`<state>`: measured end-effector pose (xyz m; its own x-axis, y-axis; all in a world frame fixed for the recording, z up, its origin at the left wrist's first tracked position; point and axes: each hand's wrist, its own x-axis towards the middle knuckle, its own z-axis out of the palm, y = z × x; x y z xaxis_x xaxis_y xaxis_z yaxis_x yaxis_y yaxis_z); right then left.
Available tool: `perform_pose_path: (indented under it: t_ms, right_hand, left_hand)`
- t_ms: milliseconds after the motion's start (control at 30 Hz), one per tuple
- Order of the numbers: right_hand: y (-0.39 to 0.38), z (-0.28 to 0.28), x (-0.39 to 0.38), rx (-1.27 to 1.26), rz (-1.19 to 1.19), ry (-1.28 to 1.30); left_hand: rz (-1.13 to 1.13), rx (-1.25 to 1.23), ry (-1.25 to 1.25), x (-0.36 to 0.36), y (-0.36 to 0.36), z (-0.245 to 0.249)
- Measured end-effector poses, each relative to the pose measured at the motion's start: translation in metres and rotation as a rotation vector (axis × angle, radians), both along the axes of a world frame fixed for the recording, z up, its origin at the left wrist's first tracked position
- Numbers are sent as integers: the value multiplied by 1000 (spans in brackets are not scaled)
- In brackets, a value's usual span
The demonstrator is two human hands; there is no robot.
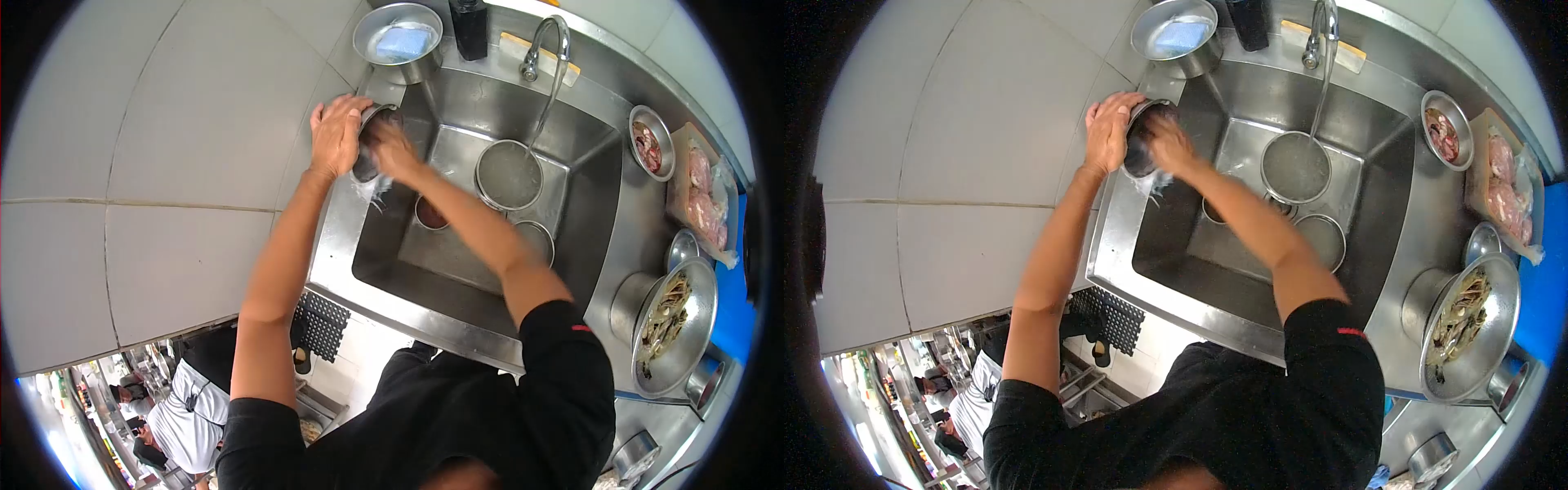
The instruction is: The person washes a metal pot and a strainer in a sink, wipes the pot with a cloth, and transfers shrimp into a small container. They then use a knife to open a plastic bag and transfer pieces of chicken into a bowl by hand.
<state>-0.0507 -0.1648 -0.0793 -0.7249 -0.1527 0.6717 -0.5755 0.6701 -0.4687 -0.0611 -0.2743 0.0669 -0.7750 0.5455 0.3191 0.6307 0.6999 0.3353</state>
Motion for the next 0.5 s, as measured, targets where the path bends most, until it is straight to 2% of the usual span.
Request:
perform_pose_path:
  t_ms: [33, 67, 167, 233, 267, 300, 400, 433, 467, 500]
  right_hand:
    - [16, 6, -17, 192, 30, -5]
    - [14, -1, -32, 169, 20, -144]
    - [-27, 1, -26, -29, -54, -152]
    - [-47, 32, -9, -228, 136, -798]
    - [-51, 45, 0, -225, 145, -810]
    - [-51, 61, 3, -1061, 423, -984]
    - [-34, 100, 17, -1770, 580, -873]
    - [-40, 60, 4, -1302, 478, -955]
    - [-46, 19, -10, -661, 330, -958]
    - [-52, -20, -23, -196, 239, -900]
  left_hand:
    - [1, -18, 5, -3, 1, 0]
    - [19, -6, 65, -1, 4, -3]
    - [76, 107, 124, 9, 6, -10]
    - [114, 146, 145, 21, -1, -14]
    - [120, 160, 163, 27, -1, -12]
    - [117, 178, 192, 26, 1, -9]
    - [153, 45, 19, 2, 14, 6]
    - [153, 3, -13, -12, 23, 13]
    - [152, -40, -44, -25, 33, 21]
    - [271, -221, -255, -35, 42, 25]
